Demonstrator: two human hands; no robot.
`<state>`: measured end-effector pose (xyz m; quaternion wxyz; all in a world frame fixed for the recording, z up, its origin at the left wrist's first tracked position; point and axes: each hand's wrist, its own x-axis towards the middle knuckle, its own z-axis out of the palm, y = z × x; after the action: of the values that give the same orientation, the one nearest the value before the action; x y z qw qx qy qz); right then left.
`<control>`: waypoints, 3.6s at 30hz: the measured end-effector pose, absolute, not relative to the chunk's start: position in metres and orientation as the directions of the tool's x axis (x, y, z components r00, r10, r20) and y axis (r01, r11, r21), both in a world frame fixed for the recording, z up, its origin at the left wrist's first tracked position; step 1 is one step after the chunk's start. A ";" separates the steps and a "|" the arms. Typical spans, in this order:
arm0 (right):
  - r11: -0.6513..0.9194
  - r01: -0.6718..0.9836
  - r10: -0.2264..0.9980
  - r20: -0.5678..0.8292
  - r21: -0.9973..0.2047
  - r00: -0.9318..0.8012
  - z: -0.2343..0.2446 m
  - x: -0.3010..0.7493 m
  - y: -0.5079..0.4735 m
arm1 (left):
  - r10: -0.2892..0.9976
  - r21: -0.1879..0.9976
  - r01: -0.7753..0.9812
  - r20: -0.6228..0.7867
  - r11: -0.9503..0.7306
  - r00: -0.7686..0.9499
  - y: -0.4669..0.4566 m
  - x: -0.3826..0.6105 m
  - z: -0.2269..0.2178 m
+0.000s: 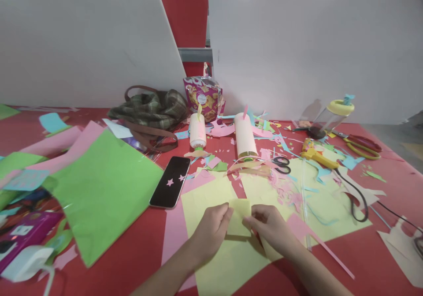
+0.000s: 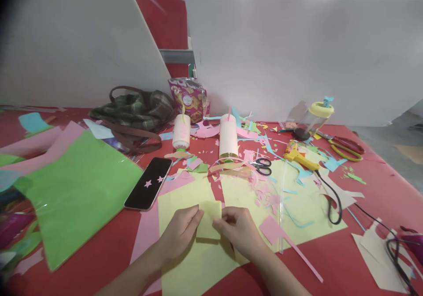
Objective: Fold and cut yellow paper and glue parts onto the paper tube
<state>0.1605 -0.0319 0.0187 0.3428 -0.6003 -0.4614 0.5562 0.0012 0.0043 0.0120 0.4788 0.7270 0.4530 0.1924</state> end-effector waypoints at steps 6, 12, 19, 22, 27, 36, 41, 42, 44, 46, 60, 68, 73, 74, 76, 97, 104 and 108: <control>-0.373 0.273 0.927 -0.366 -0.887 0.078 0.012 0.163 -0.031 | 0.811 0.861 0.485 -0.171 -0.154 0.560 0.003 0.003 0.013; -0.380 0.263 0.925 -0.369 -0.887 0.092 0.009 0.164 -0.030 | 0.803 0.863 0.481 -0.173 -0.156 0.571 0.003 0.004 0.015; -0.398 0.179 0.917 -0.384 -0.900 0.110 0.013 0.164 -0.031 | 0.797 0.856 0.489 -0.177 -0.165 0.578 0.003 0.003 0.015; -0.399 0.225 0.915 -0.369 -0.889 0.163 0.010 0.163 -0.031 | 0.790 0.861 0.479 -0.170 -0.171 0.589 0.003 0.004 0.015; -0.372 0.187 0.928 -0.358 -0.909 0.105 0.011 0.164 -0.032 | 0.806 0.838 0.503 -0.144 -0.209 0.574 0.003 0.004 0.015; -0.385 0.212 0.919 -0.351 -0.898 0.178 0.010 0.163 -0.031 | 0.776 0.783 0.543 -0.128 -0.302 0.617 0.004 0.004 0.016; -0.374 0.152 0.922 -0.350 -0.915 0.166 0.014 0.163 -0.030 | 0.764 0.775 0.543 -0.125 -0.323 0.632 0.004 0.004 0.015; -0.377 0.153 0.921 -0.352 -0.914 0.170 0.015 0.163 -0.030 | 0.763 0.774 0.544 -0.126 -0.324 0.634 0.004 0.004 0.015; -0.377 0.166 0.920 -0.348 -0.911 0.180 0.016 0.164 -0.030 | 0.763 0.774 0.543 -0.124 -0.325 0.634 0.004 0.003 0.015; -0.370 0.195 0.922 -0.334 -0.908 0.195 0.015 0.164 -0.030 | 0.766 0.776 0.541 -0.119 -0.325 0.632 0.003 0.003 0.015; -0.295 0.132 0.954 -0.284 -0.946 0.098 0.008 0.163 -0.031 | 0.822 0.794 0.528 -0.065 -0.301 0.566 0.002 0.003 0.015; -0.170 0.449 0.984 -0.131 -0.877 0.117 0.015 0.165 -0.032 | 0.790 0.794 0.495 -0.030 -0.353 0.612 -0.001 0.002 0.022; 0.020 0.572 0.999 -0.002 -0.820 -0.038 0.009 0.158 -0.037 | 0.696 0.670 0.493 0.050 -0.555 0.716 0.000 0.002 0.015; 0.051 0.590 0.998 0.017 -0.806 -0.063 0.009 0.157 -0.038 | 0.670 0.640 0.479 0.077 -0.601 0.738 0.000 0.002 0.013; 0.088 0.610 0.995 0.035 -0.788 -0.099 0.009 0.157 -0.037 | 0.639 0.591 0.462 0.121 -0.661 0.760 0.000 0.002 0.010; -0.126 0.591 0.992 -0.109 -0.797 0.064 0.020 0.162 -0.033 | 0.758 0.628 0.552 0.096 -0.549 0.645 0.005 -0.003 0.013; -0.235 0.552 0.971 -0.174 -0.800 0.161 0.022 0.170 -0.030 | 0.809 0.690 0.556 0.072 -0.463 0.584 0.009 -0.006 0.016; -0.205 0.574 0.978 -0.136 -0.793 0.160 0.020 0.170 -0.030 | 0.809 0.691 0.559 0.063 -0.458 0.585 0.008 -0.006 0.014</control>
<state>0.1701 -0.0304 0.0196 0.3007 -0.6999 -0.5542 0.3355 -0.0056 0.0082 0.0138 0.3189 0.8311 0.4115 0.1957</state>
